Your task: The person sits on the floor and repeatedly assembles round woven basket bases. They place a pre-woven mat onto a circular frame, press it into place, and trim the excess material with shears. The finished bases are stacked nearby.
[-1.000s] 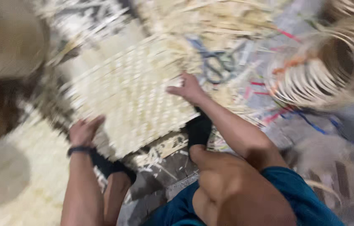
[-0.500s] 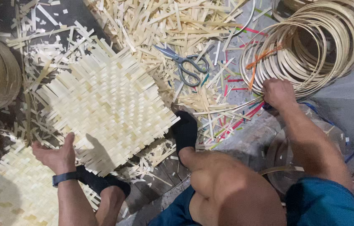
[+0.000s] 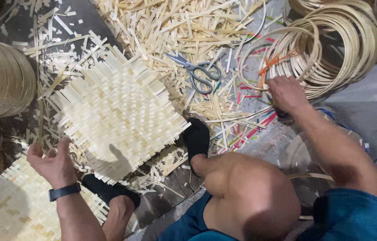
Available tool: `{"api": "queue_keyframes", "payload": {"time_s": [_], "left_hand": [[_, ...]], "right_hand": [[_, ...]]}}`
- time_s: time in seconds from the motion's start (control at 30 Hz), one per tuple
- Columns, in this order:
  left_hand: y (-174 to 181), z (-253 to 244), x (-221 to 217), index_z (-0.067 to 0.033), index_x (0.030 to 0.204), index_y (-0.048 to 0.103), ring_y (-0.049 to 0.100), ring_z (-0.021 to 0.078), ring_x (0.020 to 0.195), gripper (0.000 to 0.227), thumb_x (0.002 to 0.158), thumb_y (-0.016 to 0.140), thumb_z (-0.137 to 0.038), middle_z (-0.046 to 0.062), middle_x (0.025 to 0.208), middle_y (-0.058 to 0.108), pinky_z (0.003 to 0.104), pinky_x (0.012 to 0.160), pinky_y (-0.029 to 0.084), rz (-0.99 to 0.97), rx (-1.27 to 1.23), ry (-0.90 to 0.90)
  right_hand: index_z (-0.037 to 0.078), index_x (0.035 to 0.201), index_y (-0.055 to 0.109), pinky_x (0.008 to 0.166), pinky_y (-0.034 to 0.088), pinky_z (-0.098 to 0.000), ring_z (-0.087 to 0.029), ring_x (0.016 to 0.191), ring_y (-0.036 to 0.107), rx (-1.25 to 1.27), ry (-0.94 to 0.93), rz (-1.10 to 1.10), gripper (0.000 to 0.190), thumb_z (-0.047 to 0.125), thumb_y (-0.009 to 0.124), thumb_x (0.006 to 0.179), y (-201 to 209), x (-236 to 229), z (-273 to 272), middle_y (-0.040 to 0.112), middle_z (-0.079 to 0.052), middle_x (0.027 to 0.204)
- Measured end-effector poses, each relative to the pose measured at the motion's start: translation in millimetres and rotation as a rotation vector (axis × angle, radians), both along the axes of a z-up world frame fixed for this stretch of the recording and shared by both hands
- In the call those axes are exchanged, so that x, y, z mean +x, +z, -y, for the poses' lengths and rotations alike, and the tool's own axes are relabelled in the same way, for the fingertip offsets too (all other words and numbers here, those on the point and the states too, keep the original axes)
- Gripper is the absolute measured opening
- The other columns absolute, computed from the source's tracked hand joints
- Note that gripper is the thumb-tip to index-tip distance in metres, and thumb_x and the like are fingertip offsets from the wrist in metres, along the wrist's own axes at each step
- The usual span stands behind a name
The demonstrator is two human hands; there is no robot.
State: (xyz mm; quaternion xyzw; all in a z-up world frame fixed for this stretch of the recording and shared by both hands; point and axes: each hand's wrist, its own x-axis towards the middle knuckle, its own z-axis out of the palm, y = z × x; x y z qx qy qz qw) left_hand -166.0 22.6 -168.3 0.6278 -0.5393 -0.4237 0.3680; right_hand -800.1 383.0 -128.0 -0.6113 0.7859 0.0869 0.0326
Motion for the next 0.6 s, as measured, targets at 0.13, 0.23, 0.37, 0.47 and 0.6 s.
{"api": "queue_keyframes", "payload": {"time_s": [0.13, 0.23, 0.37, 0.47, 0.6], "left_hand": [[1.9, -0.6, -10.1, 0.0017, 0.152, 0.034, 0.063, 0.0216, 0.116, 0.078, 0.094, 0.086, -0.008, 0.019, 0.15, 0.043, 0.032, 0.09, 0.059, -0.082, -0.009, 0.003], [8.5, -5.3, -11.3, 0.0022, 0.151, 0.036, 0.063, 0.0209, 0.112, 0.076, 0.093, 0.085, -0.007, 0.017, 0.149, 0.045, 0.032, 0.087, 0.058, -0.093, -0.015, 0.009], [17.6, -12.8, -14.0, 0.0018, 0.15, 0.039, 0.065, 0.0201, 0.113, 0.072, 0.095, 0.085, -0.009, 0.017, 0.147, 0.048, 0.031, 0.087, 0.058, -0.054, -0.02, 0.024], [26.8, -14.3, -34.9, 0.0041, 0.149, 0.042, 0.064, 0.0247, 0.125, 0.066, 0.098, 0.083, -0.003, 0.02, 0.15, 0.049, 0.035, 0.103, 0.06, 0.112, -0.192, -0.011], [52.6, -28.3, -113.1, -0.0019, 0.146, 0.055, 0.068, 0.0223, 0.114, 0.052, 0.102, 0.072, -0.025, 0.018, 0.129, 0.069, 0.035, 0.097, 0.057, -0.075, -0.056, -0.227]], "right_hand": [[0.008, 0.103, 0.066, 0.083, 0.053, -0.0489, -0.035, 0.093, 0.071, 0.207, -0.109, 0.031, 0.02, 0.013, 0.064, 0.084, -2.4, -3.4, 11.9, 0.072, -0.015, 0.095], [0.008, 0.104, 0.067, 0.078, 0.054, -0.0514, -0.039, 0.09, 0.07, 0.061, -0.19, 0.148, 0.02, 0.011, 0.063, 0.085, 4.3, -1.0, 14.6, 0.071, -0.019, 0.092], [0.005, 0.113, 0.063, 0.071, 0.051, -0.0445, -0.031, 0.08, 0.064, -0.712, -0.414, 0.366, 0.014, 0.014, 0.052, 0.113, 24.7, 7.1, 17.4, 0.061, -0.012, 0.088], [0.014, 0.104, 0.053, 0.065, 0.044, -0.0356, -0.015, 0.071, 0.044, -1.252, -0.617, 1.11, 0.017, 0.026, 0.05, 0.114, 59.6, -2.0, 45.3, 0.047, 0.001, 0.084], [0.011, 0.091, 0.048, 0.062, 0.036, -0.031, -0.013, 0.067, 0.039, -1.205, -0.428, 1.936, 0.025, 0.019, 0.052, 0.114, 96.3, 18.1, 97.9, 0.043, -0.001, 0.077]]}}
